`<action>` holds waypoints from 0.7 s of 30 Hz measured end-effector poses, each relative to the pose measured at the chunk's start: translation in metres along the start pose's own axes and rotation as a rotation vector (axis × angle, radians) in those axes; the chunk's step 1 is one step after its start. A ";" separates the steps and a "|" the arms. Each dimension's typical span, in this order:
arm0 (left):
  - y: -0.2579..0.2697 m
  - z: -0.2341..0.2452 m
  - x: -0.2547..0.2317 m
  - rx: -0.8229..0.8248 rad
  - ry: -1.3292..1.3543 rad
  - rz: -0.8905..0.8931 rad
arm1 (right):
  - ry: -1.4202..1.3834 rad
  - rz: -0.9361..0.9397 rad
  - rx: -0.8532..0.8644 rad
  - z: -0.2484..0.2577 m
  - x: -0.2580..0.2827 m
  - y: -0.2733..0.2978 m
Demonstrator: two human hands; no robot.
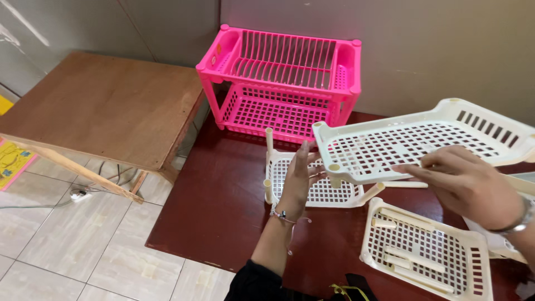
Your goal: The person assembles a white plastic storage basket by inserting cylindrical connectors into corner holes and stacking basket sections. They handle multiple basket trays and connectors, aligning and pressing parts together to form a two-tier unit on a table.
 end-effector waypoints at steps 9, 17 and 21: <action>-0.021 0.099 -0.007 -0.138 -0.243 -0.145 | -0.010 0.169 -0.146 -0.122 0.065 -0.053; -0.050 0.162 -0.001 -0.152 -0.370 -0.344 | 0.257 -0.494 -0.280 -0.166 0.001 -0.023; -0.059 0.169 0.001 -0.189 -0.425 -0.283 | -0.141 -0.835 -0.105 -0.203 -0.041 -0.005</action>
Point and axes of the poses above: each hand's wrist, its own y-axis away from the middle knuckle, its own z-axis out of the back of the hand, x = y × z, the point moved 1 cm from there along -y, towards the middle knuckle, and after that the axes turned 7 degrees about z, right-handed, at the moved point
